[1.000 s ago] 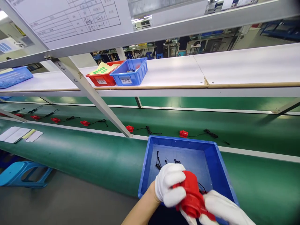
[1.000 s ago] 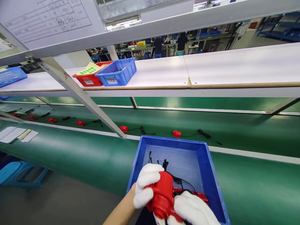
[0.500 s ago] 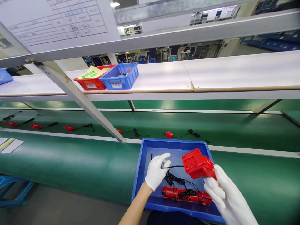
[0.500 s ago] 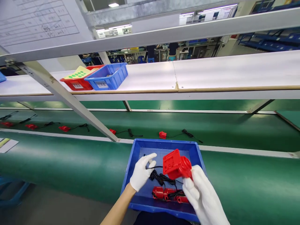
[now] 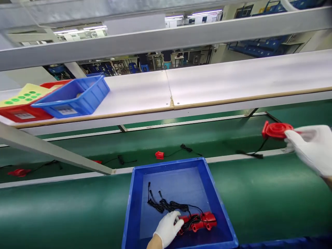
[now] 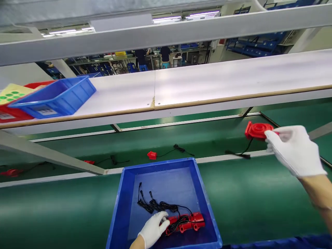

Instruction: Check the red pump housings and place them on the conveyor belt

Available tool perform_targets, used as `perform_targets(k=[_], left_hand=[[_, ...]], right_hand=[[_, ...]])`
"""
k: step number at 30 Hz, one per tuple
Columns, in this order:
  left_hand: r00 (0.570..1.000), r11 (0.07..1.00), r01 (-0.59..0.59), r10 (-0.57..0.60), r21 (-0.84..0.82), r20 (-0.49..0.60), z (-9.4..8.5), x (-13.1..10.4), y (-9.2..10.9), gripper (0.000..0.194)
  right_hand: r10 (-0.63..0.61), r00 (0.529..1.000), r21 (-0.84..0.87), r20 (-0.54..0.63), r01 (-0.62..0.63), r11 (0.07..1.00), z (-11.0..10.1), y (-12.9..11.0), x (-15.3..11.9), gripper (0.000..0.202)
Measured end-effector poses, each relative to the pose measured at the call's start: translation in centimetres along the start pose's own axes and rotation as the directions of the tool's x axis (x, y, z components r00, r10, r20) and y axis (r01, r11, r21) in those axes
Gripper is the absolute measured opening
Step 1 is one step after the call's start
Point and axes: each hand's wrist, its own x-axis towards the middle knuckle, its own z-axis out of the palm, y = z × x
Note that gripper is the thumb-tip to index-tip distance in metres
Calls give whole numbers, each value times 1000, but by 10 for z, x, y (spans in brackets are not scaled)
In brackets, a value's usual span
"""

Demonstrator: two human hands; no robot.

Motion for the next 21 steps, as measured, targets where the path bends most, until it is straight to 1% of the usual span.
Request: perform_targets(k=[2,3,4,6,8,10,11,13,15,17,19,21], left_hand=[[999,999,32,-32,8,34,13,1,0,35],[997,999,53,-54,12,47,19,2,0,36],[996,997,78,-79,16,46,24,3,-1,36],[991,991,132,-132,30,28,33,5,-3,36],[983,982,182,-183,54,9,39,7,-6,36],[968,966,247,-249,82,13,41,7,-7,35],[958,954,285,-288,93,15,41,7,-7,34],[943,936,332,-334,115,4,40,4,-3,34],[943,934,330,-333,134,-2,38,1,2,34],[949,939,312,-316,144,4,37,-1,6,35],[951,942,305,-309,139,12,36,-1,7,37],[955,947,293,-297,133,13,33,-1,2,37]], right_hand=[[-18,996,-144,90,31,989,24,18,43,83],[-38,988,-202,147,68,977,41,26,60,88],[-59,979,-249,196,108,962,62,33,72,89],[-81,944,-280,319,176,944,108,44,84,80],[-80,906,-268,416,206,941,155,52,80,63],[-65,862,-259,503,222,940,198,58,62,43],[-52,839,-257,542,224,940,216,60,51,36],[-24,793,-253,608,223,942,246,64,29,30],[-2,756,-248,655,218,944,267,66,14,31],[17,737,-250,676,207,946,278,63,6,33],[32,741,-258,671,193,947,281,54,0,31],[2,752,-231,659,200,952,274,40,-17,30]])
